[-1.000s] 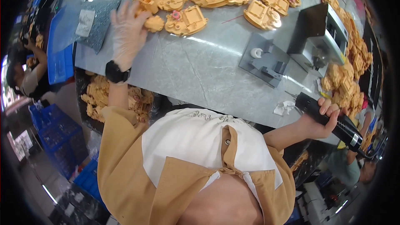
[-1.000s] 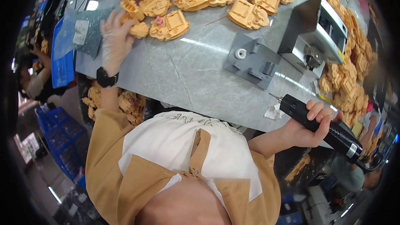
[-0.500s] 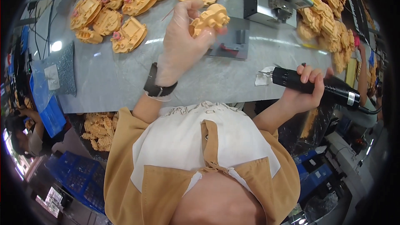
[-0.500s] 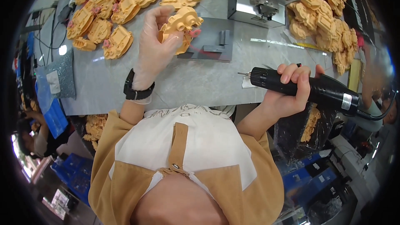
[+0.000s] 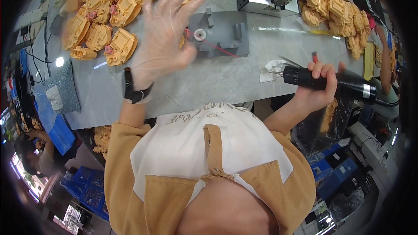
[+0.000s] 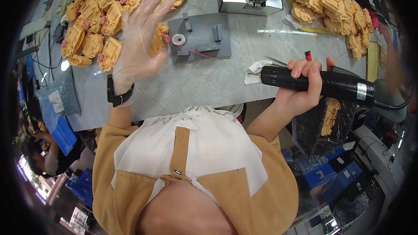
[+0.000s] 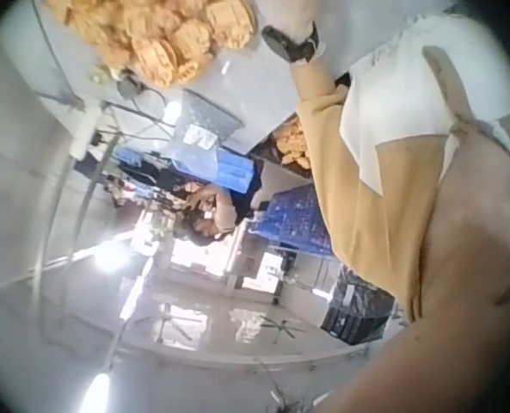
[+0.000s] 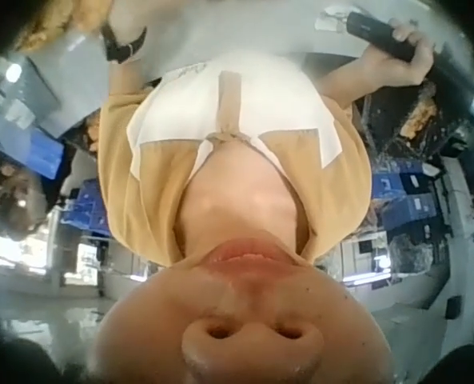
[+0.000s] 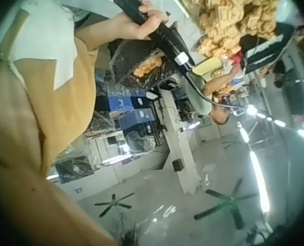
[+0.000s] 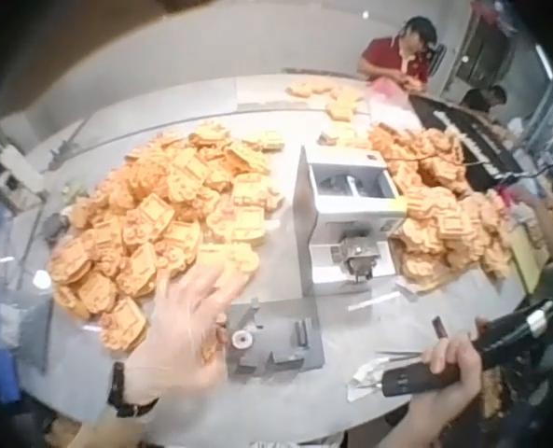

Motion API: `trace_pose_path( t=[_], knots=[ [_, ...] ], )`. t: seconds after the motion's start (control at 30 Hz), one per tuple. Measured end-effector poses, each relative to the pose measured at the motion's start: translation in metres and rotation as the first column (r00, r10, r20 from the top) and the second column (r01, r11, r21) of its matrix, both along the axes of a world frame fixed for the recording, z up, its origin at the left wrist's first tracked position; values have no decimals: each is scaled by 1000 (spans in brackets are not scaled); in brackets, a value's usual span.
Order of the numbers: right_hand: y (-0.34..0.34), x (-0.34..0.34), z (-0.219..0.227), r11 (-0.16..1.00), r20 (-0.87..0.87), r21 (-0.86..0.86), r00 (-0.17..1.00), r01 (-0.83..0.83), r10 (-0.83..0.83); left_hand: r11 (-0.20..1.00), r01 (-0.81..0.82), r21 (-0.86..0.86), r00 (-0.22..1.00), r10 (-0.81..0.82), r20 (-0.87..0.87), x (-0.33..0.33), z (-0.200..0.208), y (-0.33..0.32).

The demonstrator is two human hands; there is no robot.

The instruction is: The person assembles plastic parts by positioning them on a fixture and fastening screws into them using an electric screwdriver.

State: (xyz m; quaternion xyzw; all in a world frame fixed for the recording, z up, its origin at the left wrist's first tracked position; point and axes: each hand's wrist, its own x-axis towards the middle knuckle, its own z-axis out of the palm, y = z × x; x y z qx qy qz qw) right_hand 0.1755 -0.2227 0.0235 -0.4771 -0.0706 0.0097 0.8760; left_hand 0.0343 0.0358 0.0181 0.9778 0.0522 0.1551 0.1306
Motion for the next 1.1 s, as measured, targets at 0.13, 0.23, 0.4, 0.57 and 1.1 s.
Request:
trace_pose_path(
  t=[0.13, 0.23, 0.4, 0.57, 1.1],
  knots=[
    [6, -3, -2, 999, -10, -5, 999, -34, 34, 974, 19, -224, 988, -52, -143, -13, -12, 22],
    [11, -7, -4, 996, -14, 32, 996, -83, 83, 902, -16, -432, 1000, 7, -23, -19, -26, 19],
    [6, -2, -9, 997, -11, -51, 999, -50, 50, 767, -392, -508, 920, 324, -219, -60, -50, 3],
    [-2, -2, -13, 992, -34, -20, 991, -128, 127, 448, -431, -783, 865, 453, -217, -63, -46, -9],
    [1, -10, -2, 999, -33, -37, 999, -1, 0, 942, 148, -300, 989, -149, 20, 62, -16, -35]
  ],
)
